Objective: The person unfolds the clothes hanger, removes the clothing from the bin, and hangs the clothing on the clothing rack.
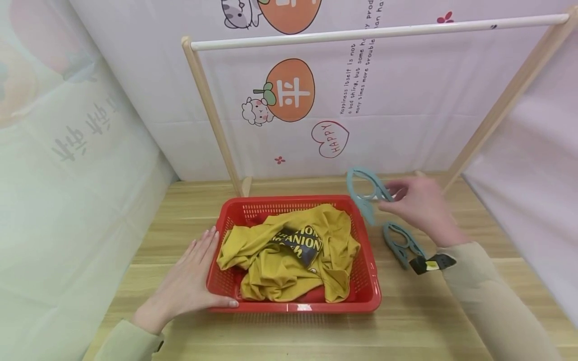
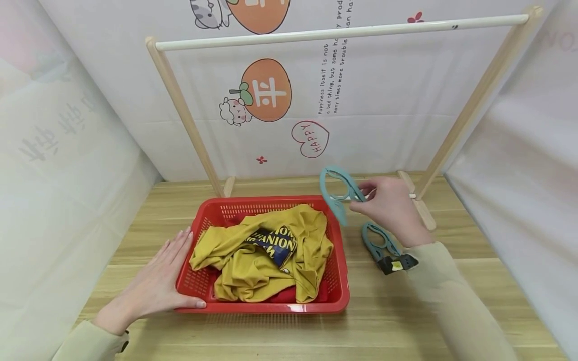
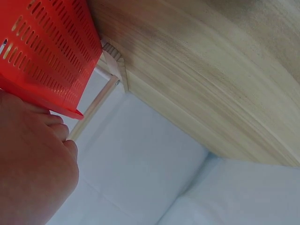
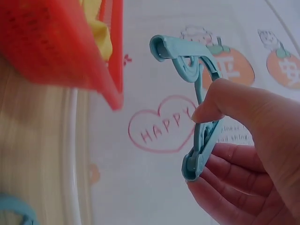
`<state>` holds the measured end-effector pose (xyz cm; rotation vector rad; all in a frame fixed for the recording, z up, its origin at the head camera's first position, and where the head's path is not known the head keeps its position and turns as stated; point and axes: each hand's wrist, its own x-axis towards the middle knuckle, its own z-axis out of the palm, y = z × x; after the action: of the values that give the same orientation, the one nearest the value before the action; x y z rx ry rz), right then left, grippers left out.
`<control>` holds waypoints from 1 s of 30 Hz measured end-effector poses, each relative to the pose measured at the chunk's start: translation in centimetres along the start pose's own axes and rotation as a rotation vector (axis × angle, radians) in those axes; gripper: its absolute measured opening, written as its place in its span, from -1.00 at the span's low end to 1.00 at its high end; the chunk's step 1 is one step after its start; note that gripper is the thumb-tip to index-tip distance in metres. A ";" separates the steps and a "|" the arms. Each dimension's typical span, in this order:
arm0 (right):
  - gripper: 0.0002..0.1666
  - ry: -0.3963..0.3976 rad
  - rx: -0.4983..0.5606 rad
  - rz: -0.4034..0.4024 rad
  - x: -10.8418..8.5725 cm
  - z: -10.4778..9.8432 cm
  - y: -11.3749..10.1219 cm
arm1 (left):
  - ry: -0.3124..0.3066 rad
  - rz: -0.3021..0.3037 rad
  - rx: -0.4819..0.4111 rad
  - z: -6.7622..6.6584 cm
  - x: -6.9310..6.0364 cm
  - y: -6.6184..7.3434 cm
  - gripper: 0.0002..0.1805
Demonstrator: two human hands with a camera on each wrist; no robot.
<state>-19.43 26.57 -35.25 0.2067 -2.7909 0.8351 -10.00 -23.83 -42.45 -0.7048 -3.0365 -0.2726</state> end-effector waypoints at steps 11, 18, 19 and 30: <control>-0.61 -0.034 0.049 -0.100 1.8 3.0 -3.9 | 0.001 0.000 -0.001 0.0 0.1 0.0 0.65; -0.61 -0.055 0.135 -0.132 2.5 4.9 -6.0 | -0.005 -0.004 -0.007 -0.1 0.0 0.0 0.65; -0.62 -0.051 0.145 -0.142 2.6 5.1 -6.2 | -0.006 -0.005 -0.007 0.0 0.0 0.0 0.65; -0.65 -0.022 0.160 -0.192 3.0 6.4 -7.5 | 0.052 0.031 -0.021 -2.1 1.9 0.8 0.65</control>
<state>-21.95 16.62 -35.81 0.5048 -2.6699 1.0116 -11.43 -22.68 -40.14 -0.7342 -2.9754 -0.3169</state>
